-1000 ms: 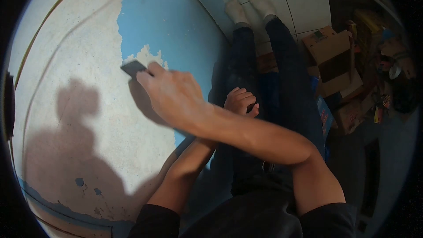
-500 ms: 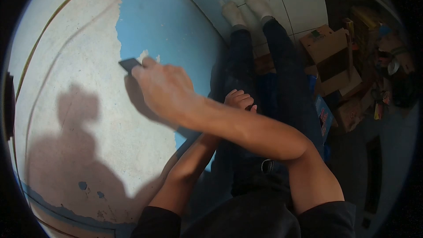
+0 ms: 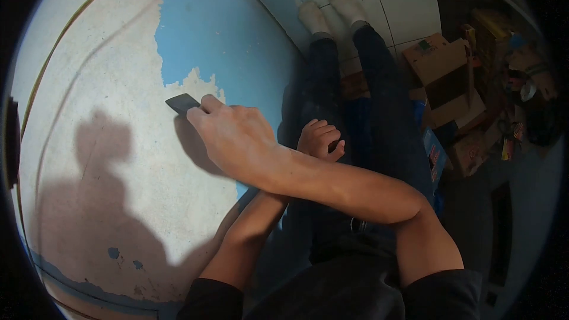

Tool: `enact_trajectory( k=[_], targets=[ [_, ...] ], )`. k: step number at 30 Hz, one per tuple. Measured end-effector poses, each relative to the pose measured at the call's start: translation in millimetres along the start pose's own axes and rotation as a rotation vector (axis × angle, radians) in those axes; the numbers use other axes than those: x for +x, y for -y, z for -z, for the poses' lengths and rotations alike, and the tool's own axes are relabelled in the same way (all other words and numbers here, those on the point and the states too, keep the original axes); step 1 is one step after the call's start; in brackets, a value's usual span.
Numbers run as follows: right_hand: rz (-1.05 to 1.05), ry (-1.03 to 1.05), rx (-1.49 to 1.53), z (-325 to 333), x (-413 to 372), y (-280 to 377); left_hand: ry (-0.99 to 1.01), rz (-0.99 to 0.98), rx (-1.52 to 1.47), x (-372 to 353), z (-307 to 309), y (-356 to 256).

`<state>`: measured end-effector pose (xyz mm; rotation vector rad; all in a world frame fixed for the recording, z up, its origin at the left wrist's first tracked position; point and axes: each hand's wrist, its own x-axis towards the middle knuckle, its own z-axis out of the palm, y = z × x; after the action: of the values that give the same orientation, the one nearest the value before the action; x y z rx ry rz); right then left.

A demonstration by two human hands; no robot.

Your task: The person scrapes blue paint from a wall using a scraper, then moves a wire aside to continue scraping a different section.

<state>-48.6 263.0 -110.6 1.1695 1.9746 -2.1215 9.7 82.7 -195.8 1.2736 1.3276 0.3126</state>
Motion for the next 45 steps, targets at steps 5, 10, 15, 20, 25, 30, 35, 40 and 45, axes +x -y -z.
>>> enact_trajectory(
  k=[5, 10, 15, 20, 25, 30, 35, 40, 45],
  targets=[
    [-0.039, -0.036, -0.031, -2.9, 44.8, -22.0, -0.233, -0.14, 0.026, -6.1, -41.7, 31.0],
    [-0.024, -0.017, 0.021, -6.3, 1.9, -12.1, -0.156, -0.059, -0.023, 4.7, -4.9, 0.0],
    [-0.039, -0.065, 0.006, -7.8, 38.9, -25.2, -0.164, -0.101, 0.023, 0.5, -19.5, 13.6],
    [0.007, -0.058, 0.015, -6.3, 37.4, -27.9, -0.139, -0.144, 0.14, -2.1, -24.4, 20.6],
    [-0.039, -0.016, -0.002, -5.2, 23.5, -24.6, -0.049, -0.064, 0.124, -8.3, -22.9, 20.1],
    [-0.031, -0.066, 0.014, -5.8, 56.8, -38.2, -0.154, -0.125, 0.087, -12.6, -52.3, 42.4],
    [-0.075, -0.013, 0.034, -7.4, -2.1, -15.2, -0.086, -0.004, -0.034, 2.2, -1.2, 2.0],
    [-0.09, -0.074, 0.015, -12.3, 49.5, -41.5, -0.202, -0.159, 0.075, -0.1, -25.9, 20.0],
    [-0.089, 0.0, 0.03, -6.3, 6.5, -22.3, -0.157, -0.083, 0.022, 0.9, -11.2, 9.7]
  ],
)
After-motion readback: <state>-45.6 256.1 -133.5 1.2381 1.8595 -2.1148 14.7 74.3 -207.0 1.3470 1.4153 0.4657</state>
